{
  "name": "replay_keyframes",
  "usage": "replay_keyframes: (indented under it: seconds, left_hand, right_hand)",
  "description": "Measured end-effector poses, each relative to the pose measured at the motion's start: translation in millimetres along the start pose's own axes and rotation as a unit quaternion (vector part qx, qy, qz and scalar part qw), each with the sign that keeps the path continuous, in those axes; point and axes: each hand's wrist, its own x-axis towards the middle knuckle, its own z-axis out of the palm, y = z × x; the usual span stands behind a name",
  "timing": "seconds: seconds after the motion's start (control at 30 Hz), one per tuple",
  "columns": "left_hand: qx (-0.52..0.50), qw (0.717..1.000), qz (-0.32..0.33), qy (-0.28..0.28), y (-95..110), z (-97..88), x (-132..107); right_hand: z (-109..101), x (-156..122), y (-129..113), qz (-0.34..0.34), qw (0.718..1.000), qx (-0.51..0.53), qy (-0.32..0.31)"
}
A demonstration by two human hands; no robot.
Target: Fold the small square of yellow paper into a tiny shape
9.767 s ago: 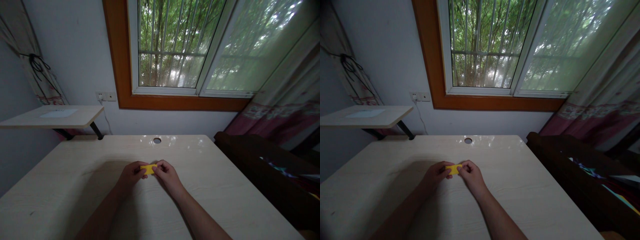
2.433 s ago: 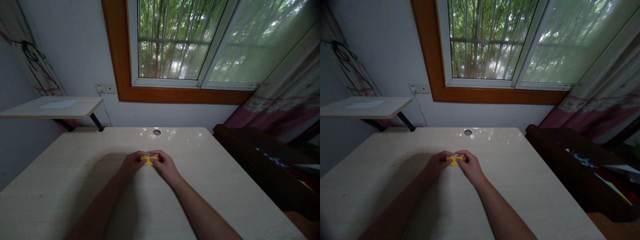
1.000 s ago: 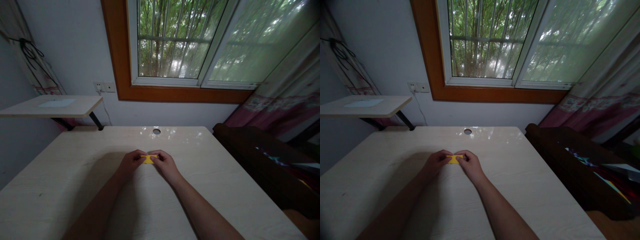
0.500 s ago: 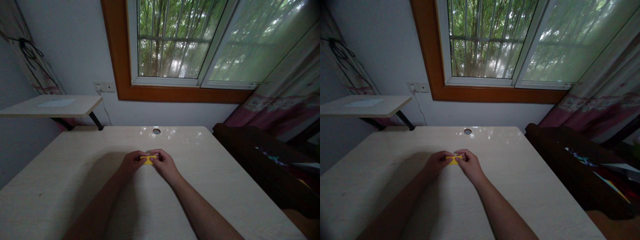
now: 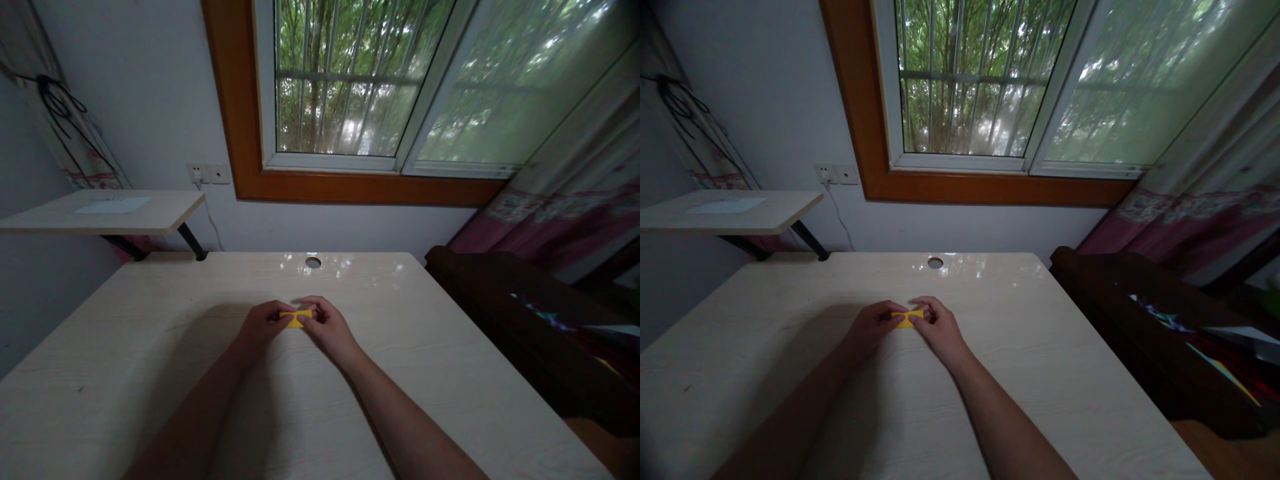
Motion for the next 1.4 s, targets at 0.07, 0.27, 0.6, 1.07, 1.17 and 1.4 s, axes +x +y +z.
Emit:
replay_keyframes:
  seconds: [0.07,0.27,0.6,1.07,1.17,1.4]
  left_hand:
    - [0.004,1.000,0.001,0.002,0.6,-0.2,-0.3]
    - [0.001,1.000,-0.001,-0.001,1.6,-0.4,-0.9]
    - [-0.009,1.000,-0.001,-0.009,3.4,0.9,-0.4]
    - [-0.014,1.000,0.011,0.012,5.3,1.7,-0.3]
    - [-0.009,1.000,0.019,0.009,5.0,1.9,0.2]
    - [0.012,1.000,0.026,0.009,6.7,1.8,0.6]
  right_hand:
    - [-0.2,-0.2,-0.2,0.001,1.000,-0.002,-0.003]
    - [-0.9,-0.4,-3.5,0.000,1.000,-0.001,0.001]
    - [-1.2,0.1,-2.7,-0.003,1.000,0.004,0.024]
    - [1.4,-1.0,3.1,-0.006,0.998,-0.061,-0.019]
    - [1.1,-0.5,3.5,-0.008,0.998,-0.058,-0.031]
    - [0.2,0.7,8.4,-0.011,0.997,-0.074,-0.020]
